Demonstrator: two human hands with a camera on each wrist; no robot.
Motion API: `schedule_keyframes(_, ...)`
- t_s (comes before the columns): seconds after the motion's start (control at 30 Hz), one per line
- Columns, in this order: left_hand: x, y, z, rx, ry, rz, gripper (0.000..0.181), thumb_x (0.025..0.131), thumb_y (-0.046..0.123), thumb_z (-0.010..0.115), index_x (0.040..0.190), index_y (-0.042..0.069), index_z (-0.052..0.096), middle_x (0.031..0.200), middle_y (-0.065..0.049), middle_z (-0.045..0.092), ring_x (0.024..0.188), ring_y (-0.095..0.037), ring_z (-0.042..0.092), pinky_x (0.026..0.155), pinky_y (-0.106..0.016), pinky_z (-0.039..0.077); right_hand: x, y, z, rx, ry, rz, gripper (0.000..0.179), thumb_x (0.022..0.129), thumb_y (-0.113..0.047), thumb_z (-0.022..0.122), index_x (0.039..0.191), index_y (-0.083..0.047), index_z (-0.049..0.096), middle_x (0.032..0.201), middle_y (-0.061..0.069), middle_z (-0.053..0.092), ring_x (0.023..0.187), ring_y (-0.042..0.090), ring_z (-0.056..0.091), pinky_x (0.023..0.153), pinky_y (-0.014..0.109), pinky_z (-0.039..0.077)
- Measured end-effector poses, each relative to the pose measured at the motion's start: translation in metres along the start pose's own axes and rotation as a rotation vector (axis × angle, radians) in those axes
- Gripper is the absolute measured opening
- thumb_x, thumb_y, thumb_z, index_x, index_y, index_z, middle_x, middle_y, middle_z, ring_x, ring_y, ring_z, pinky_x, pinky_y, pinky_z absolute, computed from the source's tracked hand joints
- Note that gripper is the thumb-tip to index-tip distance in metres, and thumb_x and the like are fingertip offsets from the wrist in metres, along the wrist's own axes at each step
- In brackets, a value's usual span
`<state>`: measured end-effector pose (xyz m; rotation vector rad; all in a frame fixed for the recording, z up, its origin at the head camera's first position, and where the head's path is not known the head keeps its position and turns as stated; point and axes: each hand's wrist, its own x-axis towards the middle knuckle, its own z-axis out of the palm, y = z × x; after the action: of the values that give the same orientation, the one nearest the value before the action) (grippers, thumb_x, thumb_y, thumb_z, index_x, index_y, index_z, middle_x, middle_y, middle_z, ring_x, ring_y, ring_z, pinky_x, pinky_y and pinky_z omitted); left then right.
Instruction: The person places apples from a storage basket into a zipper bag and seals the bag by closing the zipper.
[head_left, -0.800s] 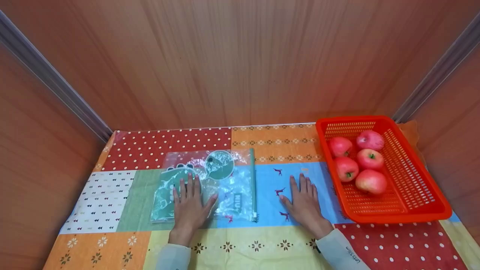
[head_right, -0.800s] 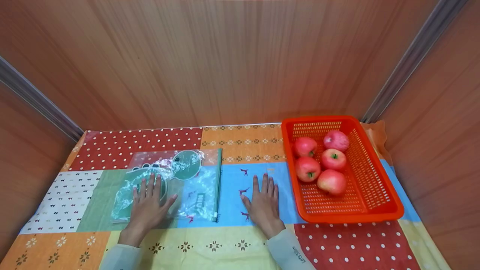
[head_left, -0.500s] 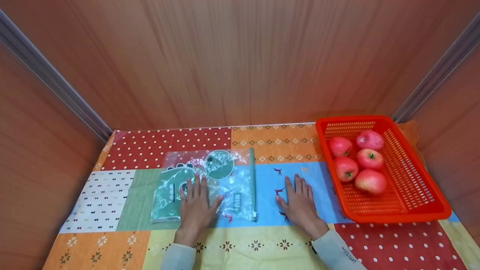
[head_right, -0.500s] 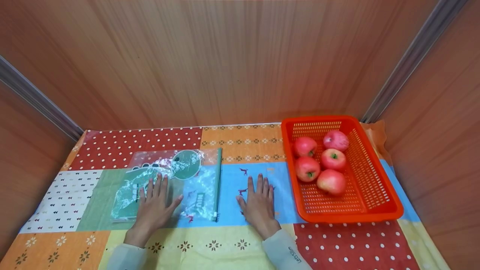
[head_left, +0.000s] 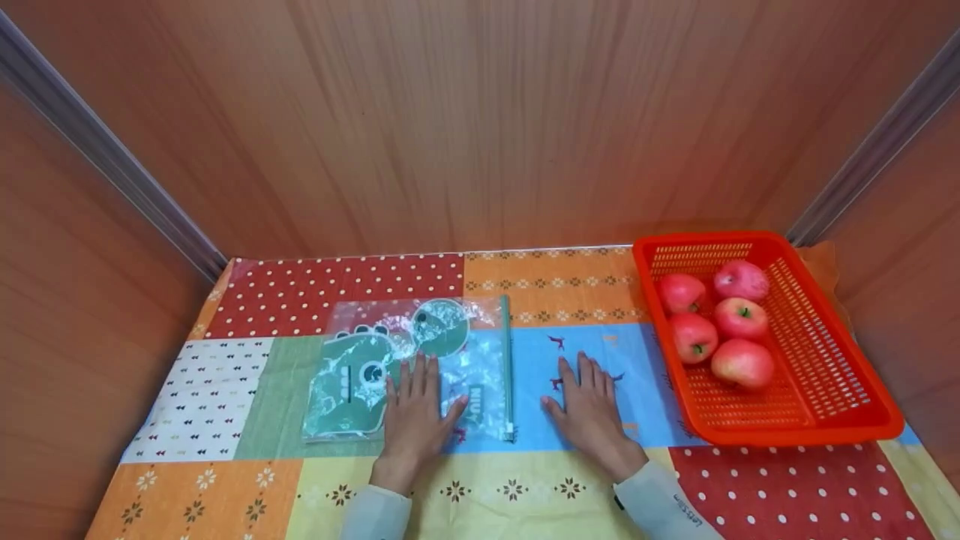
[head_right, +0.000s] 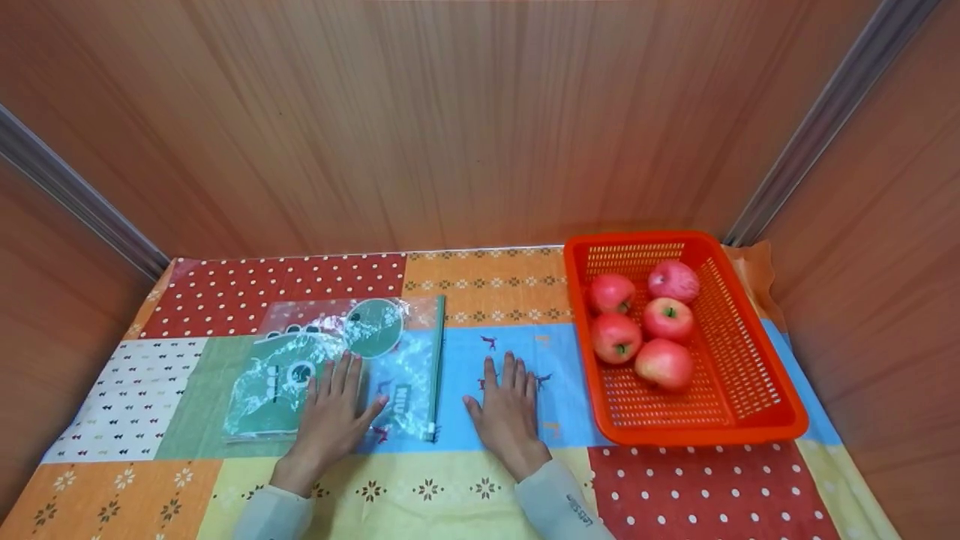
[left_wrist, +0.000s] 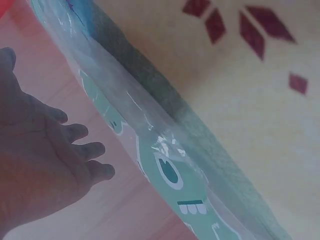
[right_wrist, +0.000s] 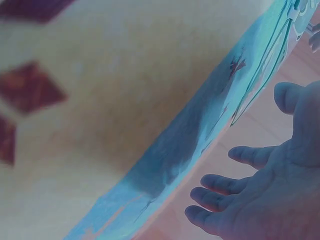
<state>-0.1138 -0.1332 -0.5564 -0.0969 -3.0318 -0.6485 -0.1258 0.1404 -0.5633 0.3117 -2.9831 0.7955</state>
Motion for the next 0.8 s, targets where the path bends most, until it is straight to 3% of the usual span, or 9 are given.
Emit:
schedule_keyframes(0.53, -0.001, 0.024, 0.007, -0.004, -0.052, 0.004, 0.081, 0.103, 0.05, 0.061, 0.164, 0.003, 0.035, 0.17, -0.021, 0.032, 0.158, -0.047, 0.024, 0.127, -0.064, 0.018, 0.001, -0.015, 0.011, -0.006, 0.03, -0.008, 0.065, 0.097, -0.025, 0.077, 0.148, 0.006, 0.053, 0.154, 0.035, 0.042, 0.143, 0.052, 0.038, 0.118, 0.068, 0.029)
schedule_keyframes(0.8, -0.001, 0.035, 0.012, -0.018, -0.068, 0.04, 0.076, 0.104, 0.046, 0.061, 0.162, 0.003, 0.038, 0.169, -0.022, 0.034, 0.156, -0.047, 0.029, 0.125, -0.066, 0.023, 0.004, -0.023, 0.017, -0.024, 0.046, -0.022, 0.065, 0.094, -0.025, 0.08, 0.146, 0.006, 0.055, 0.151, 0.033, 0.045, 0.141, 0.05, 0.041, 0.117, 0.066, 0.032)
